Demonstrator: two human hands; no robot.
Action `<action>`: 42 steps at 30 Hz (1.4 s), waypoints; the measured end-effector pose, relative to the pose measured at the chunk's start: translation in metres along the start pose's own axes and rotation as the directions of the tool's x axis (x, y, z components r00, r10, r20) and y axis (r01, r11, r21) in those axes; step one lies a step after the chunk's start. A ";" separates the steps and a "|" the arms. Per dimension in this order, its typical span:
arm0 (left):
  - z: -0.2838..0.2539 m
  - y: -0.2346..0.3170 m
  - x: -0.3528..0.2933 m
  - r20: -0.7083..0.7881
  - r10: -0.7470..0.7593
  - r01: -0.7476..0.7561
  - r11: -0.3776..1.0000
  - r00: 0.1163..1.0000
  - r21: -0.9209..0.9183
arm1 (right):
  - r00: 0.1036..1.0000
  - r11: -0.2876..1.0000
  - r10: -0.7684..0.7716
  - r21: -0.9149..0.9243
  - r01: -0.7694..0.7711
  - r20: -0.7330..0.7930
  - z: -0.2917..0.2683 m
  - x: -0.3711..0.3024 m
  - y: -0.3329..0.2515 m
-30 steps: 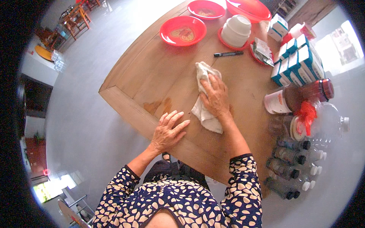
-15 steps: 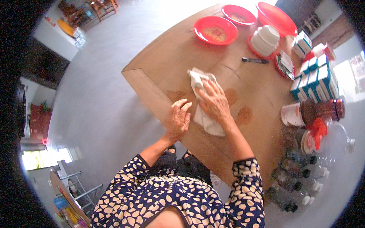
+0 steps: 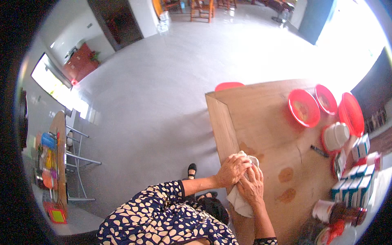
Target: The person wipes a black appliance, then cleans a large wall section with a white cloth, and finally wipes a wooden table. The person uses a cloth to clean various surfaces in the room.
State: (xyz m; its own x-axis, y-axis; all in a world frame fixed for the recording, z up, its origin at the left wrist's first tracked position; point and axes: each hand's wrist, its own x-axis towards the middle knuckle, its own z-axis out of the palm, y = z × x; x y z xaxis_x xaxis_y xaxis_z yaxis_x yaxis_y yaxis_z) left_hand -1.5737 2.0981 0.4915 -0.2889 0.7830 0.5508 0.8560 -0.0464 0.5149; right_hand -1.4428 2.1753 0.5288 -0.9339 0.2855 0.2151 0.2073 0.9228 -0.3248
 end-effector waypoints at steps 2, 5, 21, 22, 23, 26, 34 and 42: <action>-0.011 -0.009 0.004 0.031 -0.002 0.001 0.999 1.000 0.034 | 0.999 0.999 -0.040 0.011 0.040 0.003 0.002 0.016 0.002; -0.024 -0.032 0.008 0.072 -0.028 0.020 0.995 0.997 0.101 | 0.993 0.993 -0.111 0.035 0.109 0.032 0.003 0.043 0.004; -0.069 -0.192 0.058 -0.070 -0.382 0.387 0.919 0.922 0.076 | 0.992 0.992 -0.127 0.021 0.127 -0.024 0.055 0.234 0.000; -0.070 -0.202 0.063 -0.048 -0.390 0.390 0.921 0.920 -0.008 | 0.994 0.995 -0.101 0.014 0.101 -0.037 0.058 0.246 0.003; -0.073 -0.210 0.065 -0.023 -0.409 0.406 0.909 0.912 -0.091 | 0.990 0.993 -0.120 0.001 0.120 -0.080 0.062 0.257 0.004; -0.083 -0.234 0.071 -0.022 -0.411 0.398 0.893 0.911 -0.211 | 0.989 0.993 -0.114 0.003 0.115 -0.099 0.070 0.296 0.000; -0.101 -0.285 0.069 0.512 -0.470 0.693 0.442 0.720 -0.569 | 0.973 0.998 -0.028 -0.068 0.012 -0.228 0.090 0.308 -0.005; -0.114 -0.284 0.077 0.464 -0.386 0.581 0.698 0.797 -0.419 | 0.954 0.958 0.221 -0.139 -0.251 -0.203 0.069 0.272 0.002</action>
State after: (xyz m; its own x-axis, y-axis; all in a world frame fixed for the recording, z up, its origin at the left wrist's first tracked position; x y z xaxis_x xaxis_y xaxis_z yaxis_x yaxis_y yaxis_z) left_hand -1.8875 2.1004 0.4627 -0.3613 0.9302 -0.0643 0.2495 0.1629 0.9546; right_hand -1.7165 2.2371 0.5226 -0.7863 0.5284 0.3201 0.4737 0.8483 -0.2368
